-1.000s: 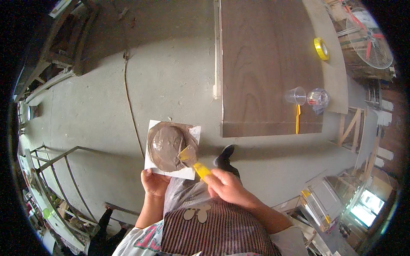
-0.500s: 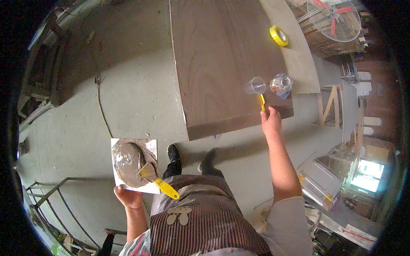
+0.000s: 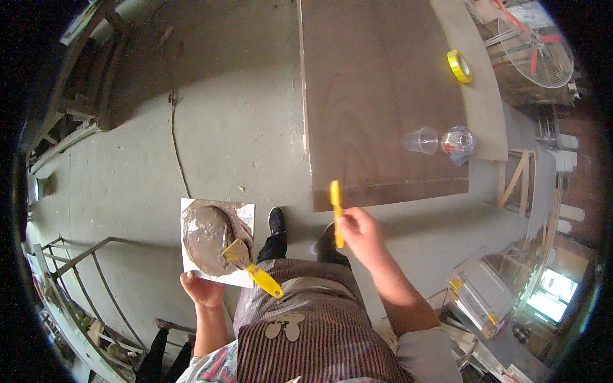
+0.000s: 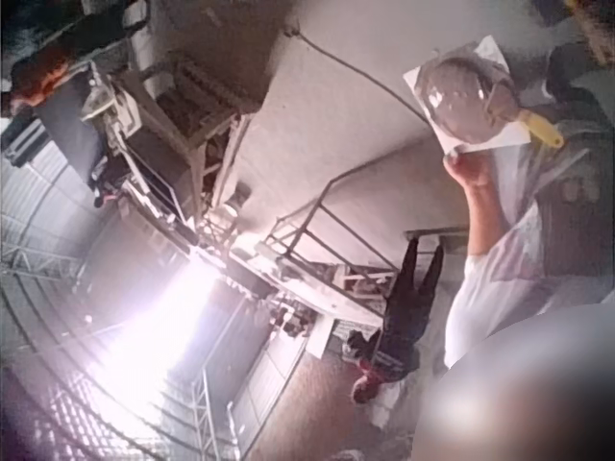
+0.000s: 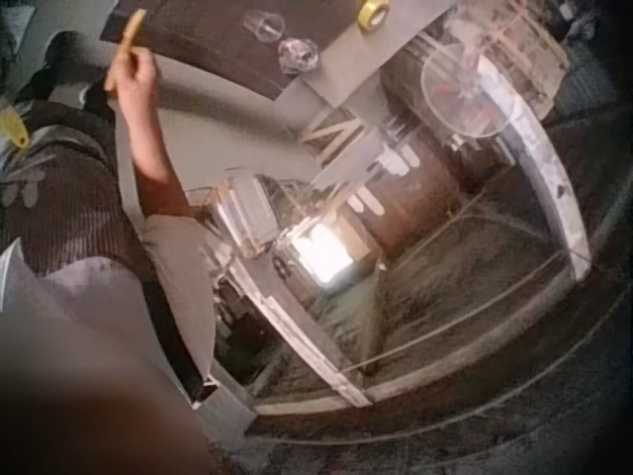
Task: The person uses a caulking gun to dispense adhesive onto a small square board, then spreads it with a yellow plastic scraper. They repeatedly apply adhesive to the edge of a large wooden panel, smoothing it along the seam. The person reloads the caulking gun and continues the process.
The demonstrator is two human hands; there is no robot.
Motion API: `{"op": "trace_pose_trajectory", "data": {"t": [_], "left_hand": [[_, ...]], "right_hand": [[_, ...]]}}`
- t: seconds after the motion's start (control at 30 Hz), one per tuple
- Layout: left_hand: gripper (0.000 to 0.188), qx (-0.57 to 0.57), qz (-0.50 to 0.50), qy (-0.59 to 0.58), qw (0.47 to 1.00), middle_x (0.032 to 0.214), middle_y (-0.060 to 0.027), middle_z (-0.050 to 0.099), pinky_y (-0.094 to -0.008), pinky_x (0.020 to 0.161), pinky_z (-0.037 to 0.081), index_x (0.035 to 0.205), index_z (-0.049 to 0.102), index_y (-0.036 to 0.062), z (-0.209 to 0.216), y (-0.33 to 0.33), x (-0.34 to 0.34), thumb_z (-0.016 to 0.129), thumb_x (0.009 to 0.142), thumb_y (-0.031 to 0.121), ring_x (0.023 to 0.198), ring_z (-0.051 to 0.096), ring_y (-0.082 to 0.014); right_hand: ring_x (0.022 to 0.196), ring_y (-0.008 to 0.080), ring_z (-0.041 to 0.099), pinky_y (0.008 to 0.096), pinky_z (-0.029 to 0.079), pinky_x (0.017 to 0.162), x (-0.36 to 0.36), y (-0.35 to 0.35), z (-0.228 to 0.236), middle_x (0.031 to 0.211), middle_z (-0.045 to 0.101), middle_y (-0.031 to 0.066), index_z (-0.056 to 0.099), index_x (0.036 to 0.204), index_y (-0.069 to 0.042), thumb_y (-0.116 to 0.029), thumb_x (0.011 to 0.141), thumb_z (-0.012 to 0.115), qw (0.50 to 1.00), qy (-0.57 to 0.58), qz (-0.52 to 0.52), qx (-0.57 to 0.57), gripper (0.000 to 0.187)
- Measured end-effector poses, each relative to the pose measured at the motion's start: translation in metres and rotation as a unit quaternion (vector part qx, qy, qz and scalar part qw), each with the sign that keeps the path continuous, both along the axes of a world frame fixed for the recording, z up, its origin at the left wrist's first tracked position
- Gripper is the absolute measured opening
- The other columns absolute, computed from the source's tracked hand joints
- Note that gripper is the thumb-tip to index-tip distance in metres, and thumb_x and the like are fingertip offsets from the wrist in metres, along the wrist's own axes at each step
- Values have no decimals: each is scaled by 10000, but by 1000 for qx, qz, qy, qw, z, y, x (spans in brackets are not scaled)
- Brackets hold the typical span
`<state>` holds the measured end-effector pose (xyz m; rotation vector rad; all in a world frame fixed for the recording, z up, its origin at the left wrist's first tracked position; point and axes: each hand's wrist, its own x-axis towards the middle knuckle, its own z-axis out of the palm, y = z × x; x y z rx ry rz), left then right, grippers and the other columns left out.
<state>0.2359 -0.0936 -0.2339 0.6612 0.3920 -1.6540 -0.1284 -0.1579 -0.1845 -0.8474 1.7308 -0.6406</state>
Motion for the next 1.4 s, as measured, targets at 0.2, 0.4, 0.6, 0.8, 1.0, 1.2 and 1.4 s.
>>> {"op": "trace_pose_trajectory", "data": {"t": [0.2,0.4,0.6,0.8,1.0,1.2,1.4], "left_hand": [[751,-2,-1,13,1000,1367,-163,528,-492,1073,411,1397,441,33,3,-3,1,607,678,170,1252,511,-343],[720,-11,17,18,1000,1353,-190,540,-527,1062,431,1382,452,7,3,-2,-2,584,692,169,1248,520,-364],[755,-12,13,26,1000,1397,-199,495,-539,1073,415,1413,412,6,1,-1,0,595,699,170,1267,502,-368],[778,5,12,-1,1000,1409,-205,481,-548,1065,419,1426,401,18,0,0,-1,600,689,170,1268,500,-374],[772,8,11,27,1000,1399,-195,494,-553,1048,433,1422,408,26,-2,2,3,587,684,163,1254,513,-376],[787,20,-5,10,1000,1371,-163,510,-473,1075,404,1408,409,20,-2,6,4,622,663,162,1254,500,-335],[810,20,-4,2,1000,1382,-160,504,-467,1088,389,1413,402,18,-1,2,1,636,654,176,1254,500,-335]], "right_hand": [[628,98,611,254,513,517,42,-45,-1,804,646,59,592,1002,33,-132,928,638,997,17,55,43,186],[539,113,586,267,483,483,48,-60,-11,786,654,70,581,985,27,-157,921,643,996,53,61,39,204],[538,116,584,275,480,477,50,-37,-6,771,647,79,573,989,23,-171,913,648,992,54,51,99,222],[603,104,608,272,482,493,53,-22,5,751,640,76,549,956,18,-133,920,635,995,9,28,96,178],[704,245,675,360,532,670,57,-61,-17,785,672,157,560,931,11,-117,911,622,985,143,87,-36,144],[749,266,685,368,536,698,52,-49,-32,818,684,165,574,958,11,-144,903,630,981,171,90,18,174],[698,219,671,344,535,649,53,-9,-23,841,677,152,554,967,31,-148,902,650,991,90,65,76,213]]}}
